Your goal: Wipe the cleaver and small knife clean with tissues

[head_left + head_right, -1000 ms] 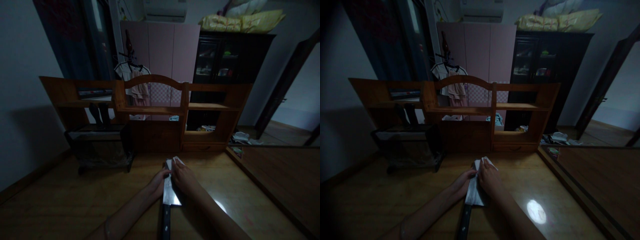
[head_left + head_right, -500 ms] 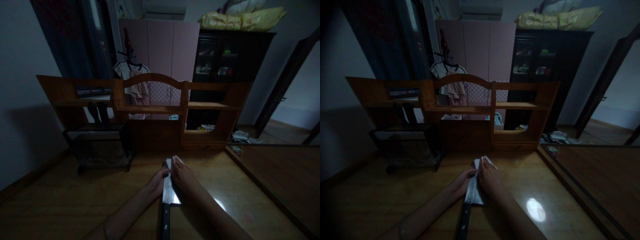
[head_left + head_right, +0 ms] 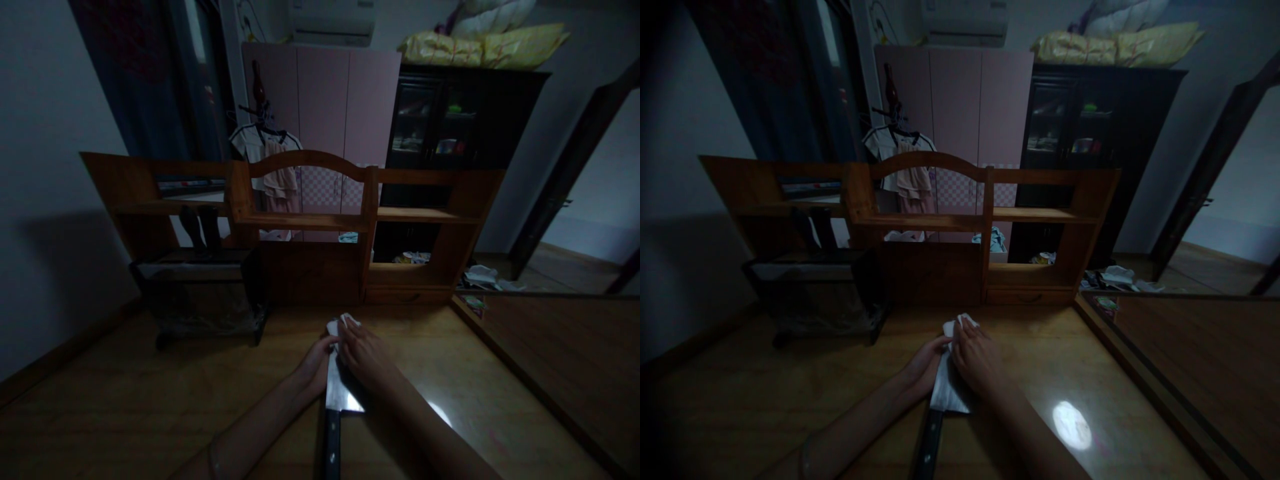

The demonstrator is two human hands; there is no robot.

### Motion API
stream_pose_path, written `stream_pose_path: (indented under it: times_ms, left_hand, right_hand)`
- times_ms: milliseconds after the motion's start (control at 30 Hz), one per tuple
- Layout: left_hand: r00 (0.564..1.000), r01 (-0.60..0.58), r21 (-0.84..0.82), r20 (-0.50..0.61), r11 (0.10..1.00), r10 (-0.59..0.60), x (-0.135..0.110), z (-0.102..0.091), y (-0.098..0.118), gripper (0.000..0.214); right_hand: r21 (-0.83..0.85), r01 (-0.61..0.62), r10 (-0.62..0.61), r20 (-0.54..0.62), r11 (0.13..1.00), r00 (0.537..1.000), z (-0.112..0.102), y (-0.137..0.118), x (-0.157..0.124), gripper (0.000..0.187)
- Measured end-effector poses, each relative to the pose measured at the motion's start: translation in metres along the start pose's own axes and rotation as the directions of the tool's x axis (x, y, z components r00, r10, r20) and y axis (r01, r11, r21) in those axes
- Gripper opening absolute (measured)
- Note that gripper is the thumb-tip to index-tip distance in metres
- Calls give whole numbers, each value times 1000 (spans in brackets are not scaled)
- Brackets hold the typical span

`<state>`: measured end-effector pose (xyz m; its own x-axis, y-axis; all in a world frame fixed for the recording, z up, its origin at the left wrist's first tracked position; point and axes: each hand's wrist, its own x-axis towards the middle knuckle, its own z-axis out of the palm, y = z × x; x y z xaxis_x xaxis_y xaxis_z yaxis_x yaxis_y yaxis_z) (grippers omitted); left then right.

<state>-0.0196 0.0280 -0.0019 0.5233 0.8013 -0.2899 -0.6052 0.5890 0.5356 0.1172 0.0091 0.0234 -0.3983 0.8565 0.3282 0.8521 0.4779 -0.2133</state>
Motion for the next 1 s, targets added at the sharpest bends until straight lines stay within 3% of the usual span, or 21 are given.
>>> stream_pose_path:
  times_ms: [167,300,767,933,1000]
  left_hand:
    - [997,-53,-48,52,997,55,-2,1,2,25]
    - [992,-46,-46,120,998,51,0,-3,2,31]
    - [996,-1,-66,85,998,7,-7,8,4,21]
    - [995,-91,-86,31,992,94,-9,10,4,21]
    - [993,-118,-86,7,989,119,-11,12,4,24]
  right_hand:
    - [54,113,-114,22,992,993,3,-5,0,45]
    - [73,118,-121,28,990,992,2,0,0,44]
    - [-22,-114,114,-2,993,993,2,12,1,53]
    - [56,107,-104,-42,993,994,-3,-9,-3,48]
    - [74,130,-128,-36,989,991,-6,-19,-4,44]
